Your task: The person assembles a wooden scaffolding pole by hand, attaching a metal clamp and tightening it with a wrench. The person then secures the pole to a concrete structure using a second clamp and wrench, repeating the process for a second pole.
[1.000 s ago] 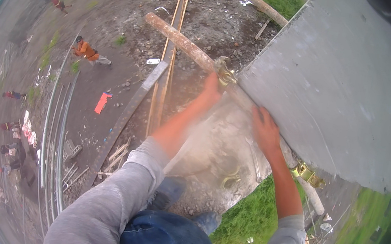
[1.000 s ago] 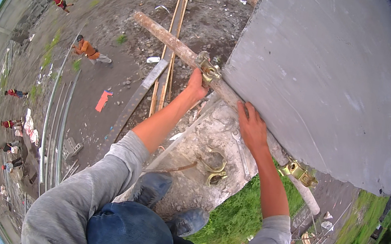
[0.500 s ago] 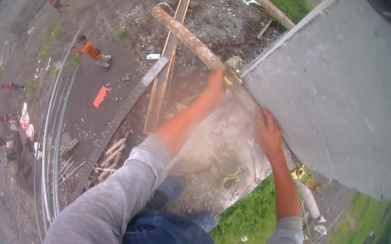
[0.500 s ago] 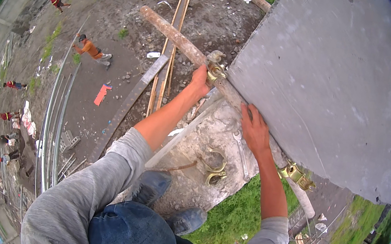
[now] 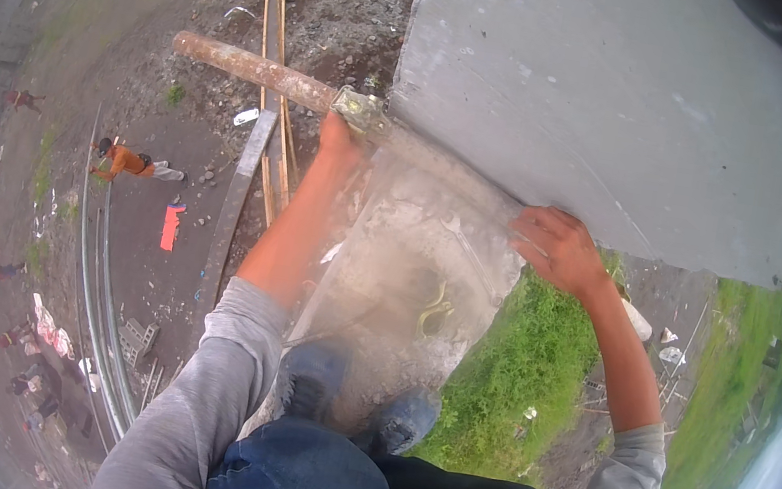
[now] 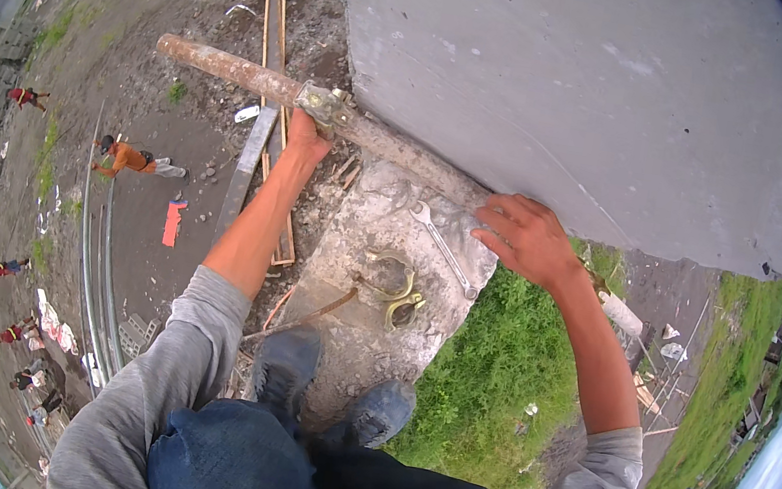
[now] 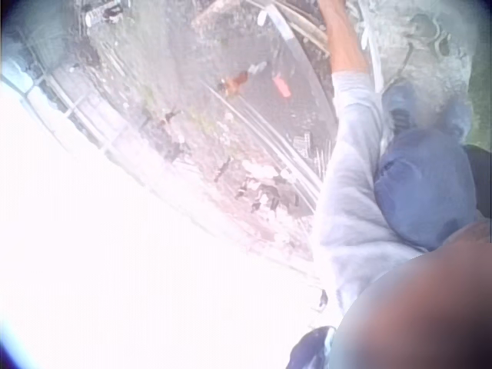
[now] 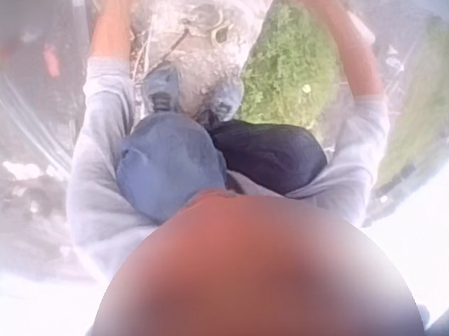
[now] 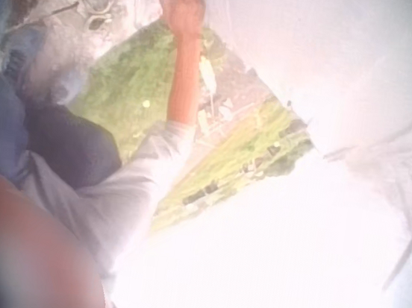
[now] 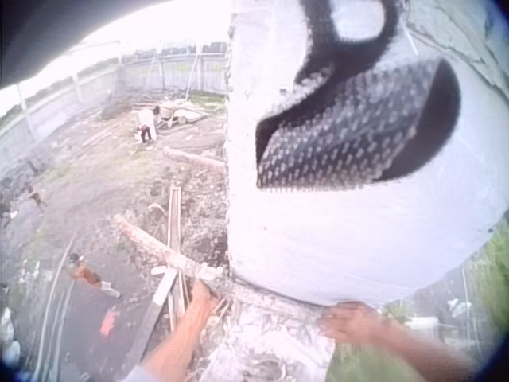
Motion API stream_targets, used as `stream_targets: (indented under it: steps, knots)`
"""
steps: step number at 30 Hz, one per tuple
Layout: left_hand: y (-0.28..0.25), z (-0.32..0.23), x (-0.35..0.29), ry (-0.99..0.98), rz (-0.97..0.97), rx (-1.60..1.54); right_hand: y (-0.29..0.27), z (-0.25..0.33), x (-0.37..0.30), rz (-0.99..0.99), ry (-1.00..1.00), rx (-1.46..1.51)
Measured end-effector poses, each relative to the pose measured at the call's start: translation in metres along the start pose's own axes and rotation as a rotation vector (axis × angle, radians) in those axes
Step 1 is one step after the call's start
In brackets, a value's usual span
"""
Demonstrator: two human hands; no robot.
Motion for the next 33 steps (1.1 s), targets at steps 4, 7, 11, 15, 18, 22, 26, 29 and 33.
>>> stream_targets:
  steps: [4,7,11,15,18,22,26,29,33]
  knots:
    - [0.003,-0.010,-0.008,0.002,0.182,0.096,-0.039,-0.036,-0.093,-0.179,0.424,0.181]
    - [0.001,-0.017,-0.010,0.018,0.210,0.153,-0.053,-0.034,-0.145,-0.392,0.481,0.154]
    - [-0.006,-0.023,-0.004,0.058,0.125,0.108,-0.069,-0.037,-0.216,-0.665,0.661,0.062]
    - [-0.003,-0.021,-0.005,0.040,0.152,0.053,-0.051,-0.024,-0.190,-0.613,0.642,-0.056]
    - [0.011,-0.017,-0.021,0.080,0.227,0.039,-0.037,-0.003,-0.112,-0.572,0.476,-0.123]
    - [0.043,-0.013,-0.044,0.085,0.335,0.125,0.001,0.000,0.016,-0.372,0.311,0.246]
    - [0.066,-0.015,-0.063,0.100,0.382,0.094,0.042,-0.009,0.113,-0.066,0.240,0.370]
    - [0.073,-0.016,-0.070,0.136,0.425,0.068,0.059,-0.027,0.160,-0.034,0.230,0.331]
    - [0.061,-0.016,-0.069,0.147,0.402,0.043,0.088,-0.045,0.196,-0.057,0.313,0.906]
Point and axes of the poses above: each hand's wrist, its own x-axis towards the middle knuckle, its own y-axis out of the palm, z = x × y, the point moved 10 cm from there along x, towards the middle knuckle, and after that the axes turned 9 degrees about -y, right-handed, at the moved point
